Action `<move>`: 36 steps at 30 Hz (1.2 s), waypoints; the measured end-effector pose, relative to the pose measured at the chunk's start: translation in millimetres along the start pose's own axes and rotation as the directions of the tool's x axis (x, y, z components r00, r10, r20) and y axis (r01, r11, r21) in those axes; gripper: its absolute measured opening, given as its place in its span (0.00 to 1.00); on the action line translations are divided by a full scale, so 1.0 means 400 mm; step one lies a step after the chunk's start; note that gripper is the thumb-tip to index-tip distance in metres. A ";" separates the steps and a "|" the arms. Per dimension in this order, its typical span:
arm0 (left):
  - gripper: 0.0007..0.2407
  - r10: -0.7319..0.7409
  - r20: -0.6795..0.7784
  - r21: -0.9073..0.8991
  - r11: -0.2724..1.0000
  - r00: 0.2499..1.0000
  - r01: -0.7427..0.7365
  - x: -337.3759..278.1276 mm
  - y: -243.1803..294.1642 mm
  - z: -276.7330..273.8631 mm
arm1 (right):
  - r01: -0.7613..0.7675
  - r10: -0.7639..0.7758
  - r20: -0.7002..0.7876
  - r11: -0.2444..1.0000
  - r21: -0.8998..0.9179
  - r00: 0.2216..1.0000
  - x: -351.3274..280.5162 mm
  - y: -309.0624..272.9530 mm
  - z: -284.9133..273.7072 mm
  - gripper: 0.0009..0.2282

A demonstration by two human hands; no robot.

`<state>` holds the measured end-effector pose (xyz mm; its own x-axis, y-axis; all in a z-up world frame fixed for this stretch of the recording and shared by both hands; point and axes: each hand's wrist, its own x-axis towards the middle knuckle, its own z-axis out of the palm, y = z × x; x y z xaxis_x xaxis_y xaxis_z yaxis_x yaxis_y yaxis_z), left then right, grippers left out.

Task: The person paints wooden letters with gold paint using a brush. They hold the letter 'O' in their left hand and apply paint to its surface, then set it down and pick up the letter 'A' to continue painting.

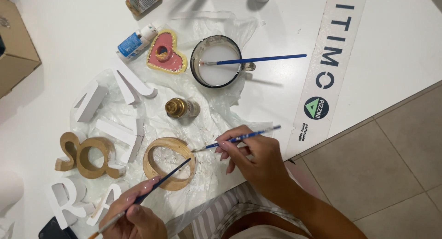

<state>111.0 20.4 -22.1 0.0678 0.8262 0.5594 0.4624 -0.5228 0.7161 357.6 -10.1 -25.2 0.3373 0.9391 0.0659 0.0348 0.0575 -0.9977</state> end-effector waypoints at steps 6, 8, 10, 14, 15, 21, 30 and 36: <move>0.11 0.129 0.329 -0.399 0.917 0.935 0.014 -0.005 -0.262 -0.143 | 0.047 -0.046 0.022 0.997 -0.065 0.999 0.029 0.018 0.027 0.11; 0.15 0.339 0.574 -0.623 0.771 0.746 0.130 -0.038 -0.388 -0.249 | 0.020 -0.018 0.037 0.998 -0.066 0.999 0.031 0.026 0.031 0.11; 0.20 0.348 0.602 -0.626 0.764 0.719 0.155 -0.068 -0.440 -0.269 | 0.022 -0.016 0.057 0.994 -0.110 0.998 0.031 0.040 0.034 0.08; 0.21 0.308 0.858 -0.475 0.780 0.410 0.407 -0.104 -0.656 -0.409 | 0.058 -0.049 0.074 0.989 -0.133 0.996 0.040 0.059 0.041 0.08; 0.22 0.278 0.890 -0.428 0.779 0.360 0.457 -0.116 -0.677 -0.427 | 0.083 -0.073 0.077 0.987 -0.139 0.994 0.042 0.059 0.043 0.08; 0.23 0.339 0.923 -0.382 0.751 0.181 0.538 -0.192 -0.840 -0.514 | 0.119 -0.108 0.071 0.979 -0.168 0.992 0.054 0.056 0.041 0.08; 0.18 -0.171 0.859 -0.093 0.875 0.483 0.476 -0.146 -0.529 -0.485 | 0.107 -0.086 0.126 0.979 -0.171 0.988 0.073 0.059 0.049 0.07; 0.31 0.177 0.980 -0.168 0.982 0.096 -0.092 -0.170 -0.706 -0.562 | 0.099 -0.077 0.132 0.980 -0.172 0.988 0.093 0.058 0.056 0.07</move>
<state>-222.8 64.8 -168.6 0.9542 0.1930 -0.2286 0.2991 -0.6242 0.7217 349.7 33.9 -46.3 0.2063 0.9685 0.1398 0.2296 0.0910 -0.9690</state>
